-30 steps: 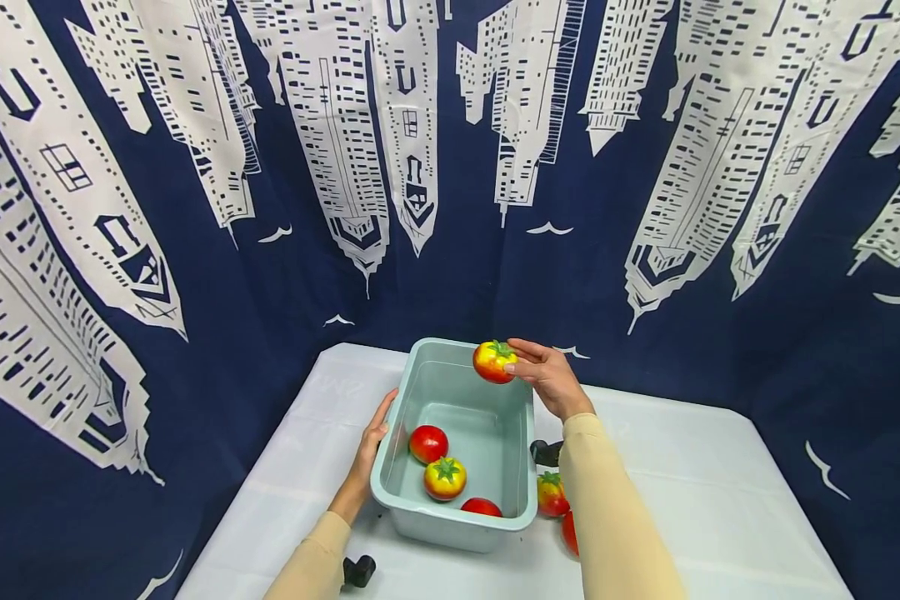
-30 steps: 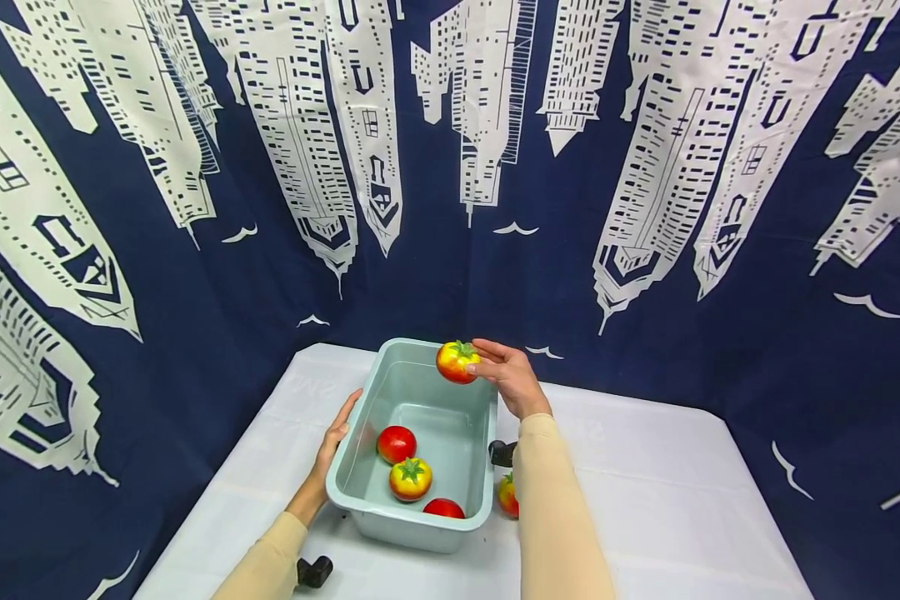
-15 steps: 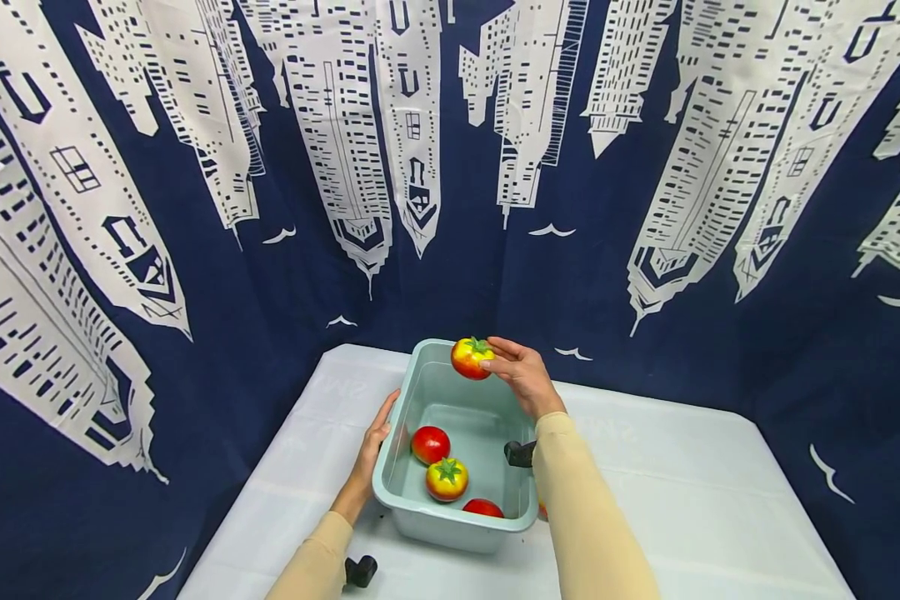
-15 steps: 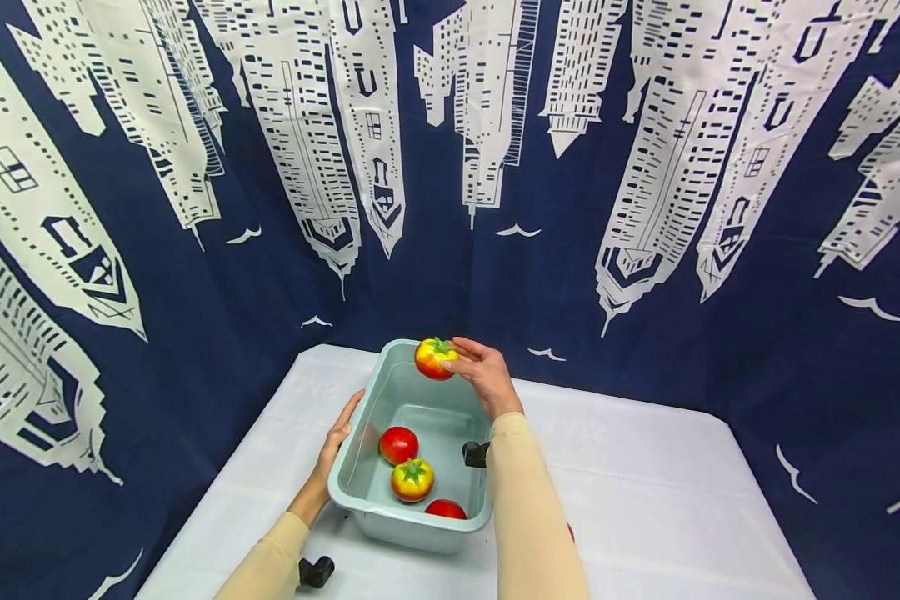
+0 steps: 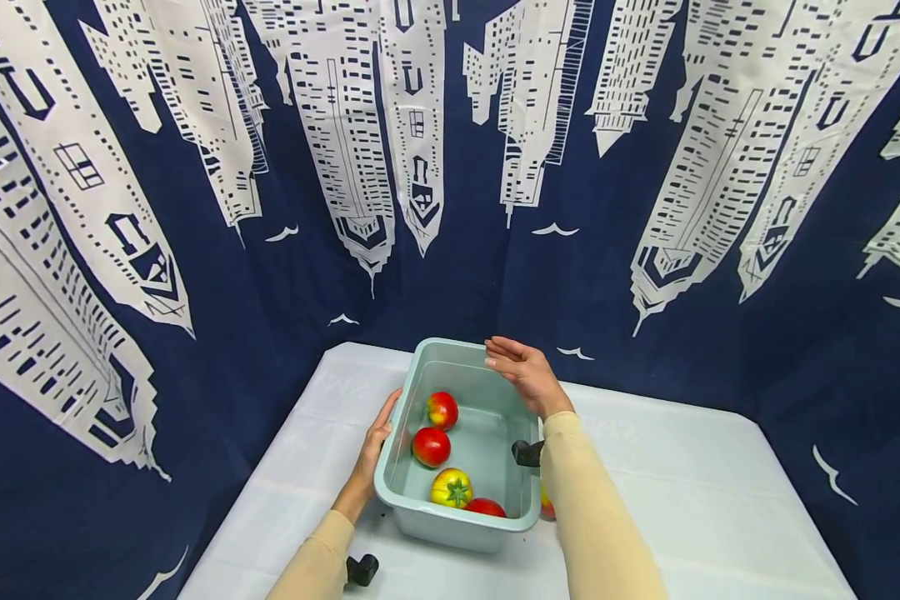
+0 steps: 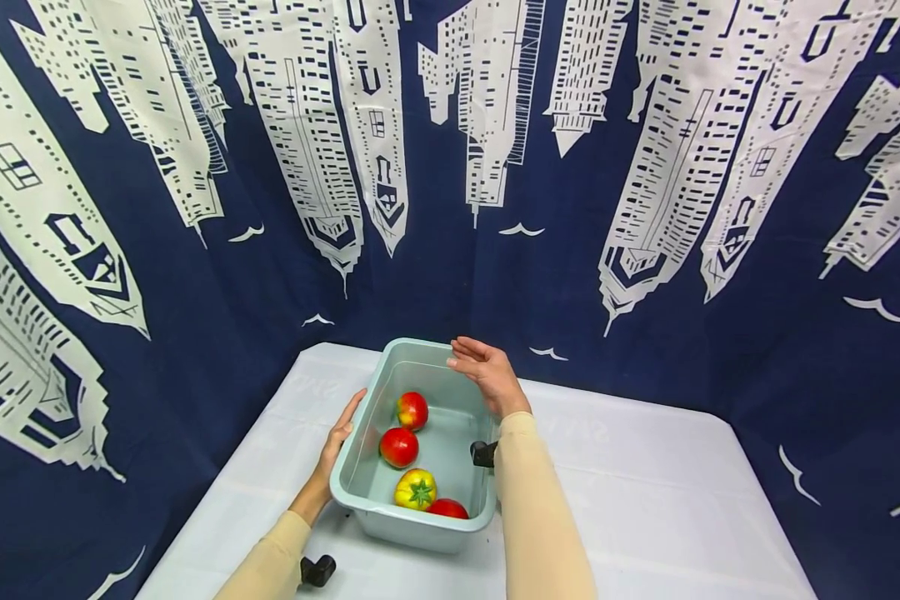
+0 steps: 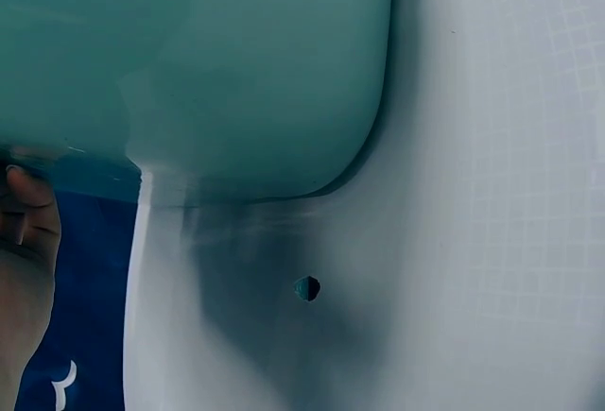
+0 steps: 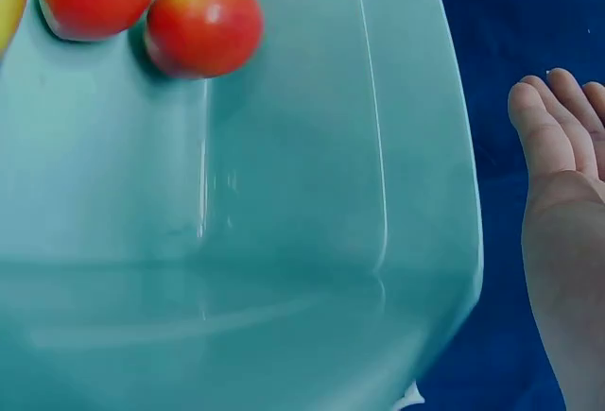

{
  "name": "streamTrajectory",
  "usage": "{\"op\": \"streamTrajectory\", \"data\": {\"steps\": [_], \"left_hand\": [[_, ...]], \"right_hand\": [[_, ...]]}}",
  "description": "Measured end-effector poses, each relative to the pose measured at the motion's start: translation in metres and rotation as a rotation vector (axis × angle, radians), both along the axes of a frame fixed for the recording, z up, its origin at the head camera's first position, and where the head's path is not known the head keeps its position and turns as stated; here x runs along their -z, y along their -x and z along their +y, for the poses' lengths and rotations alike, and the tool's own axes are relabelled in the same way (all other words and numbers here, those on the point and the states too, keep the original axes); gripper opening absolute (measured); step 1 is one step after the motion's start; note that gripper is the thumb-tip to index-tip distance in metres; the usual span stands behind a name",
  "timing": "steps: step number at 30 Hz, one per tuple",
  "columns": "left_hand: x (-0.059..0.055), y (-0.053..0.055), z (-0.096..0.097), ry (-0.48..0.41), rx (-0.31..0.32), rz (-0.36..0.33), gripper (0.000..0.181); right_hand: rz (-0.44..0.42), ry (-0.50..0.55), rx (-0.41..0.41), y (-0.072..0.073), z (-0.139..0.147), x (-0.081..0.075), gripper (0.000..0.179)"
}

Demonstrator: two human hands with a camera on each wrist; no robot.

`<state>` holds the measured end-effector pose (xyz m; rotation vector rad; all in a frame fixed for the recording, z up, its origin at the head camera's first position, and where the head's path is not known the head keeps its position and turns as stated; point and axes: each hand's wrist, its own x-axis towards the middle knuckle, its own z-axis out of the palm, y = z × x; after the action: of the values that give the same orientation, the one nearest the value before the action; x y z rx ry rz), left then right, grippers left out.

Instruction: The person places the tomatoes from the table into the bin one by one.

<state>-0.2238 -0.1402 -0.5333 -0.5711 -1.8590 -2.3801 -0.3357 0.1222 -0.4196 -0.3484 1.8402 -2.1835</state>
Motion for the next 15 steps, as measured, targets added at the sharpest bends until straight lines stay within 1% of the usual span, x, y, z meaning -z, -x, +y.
{"op": "streamTrajectory", "data": {"steps": [3,7,11,15], "left_hand": [[0.001,0.001,0.001,-0.002,0.004,0.003,0.065],[0.001,0.001,0.002,-0.009,-0.005,-0.006,0.064],[0.001,0.001,0.003,-0.007,-0.014,-0.012,0.065],[0.002,0.002,0.003,-0.014,-0.01,-0.006,0.065]], "right_hand": [[0.002,-0.033,0.013,0.0,0.011,-0.001,0.064],[0.008,-0.077,0.042,0.0,0.028,-0.001,0.065],[0.013,-0.083,0.051,-0.002,0.048,0.002,0.066],[0.015,-0.093,0.059,-0.004,0.067,0.006,0.067]]}}
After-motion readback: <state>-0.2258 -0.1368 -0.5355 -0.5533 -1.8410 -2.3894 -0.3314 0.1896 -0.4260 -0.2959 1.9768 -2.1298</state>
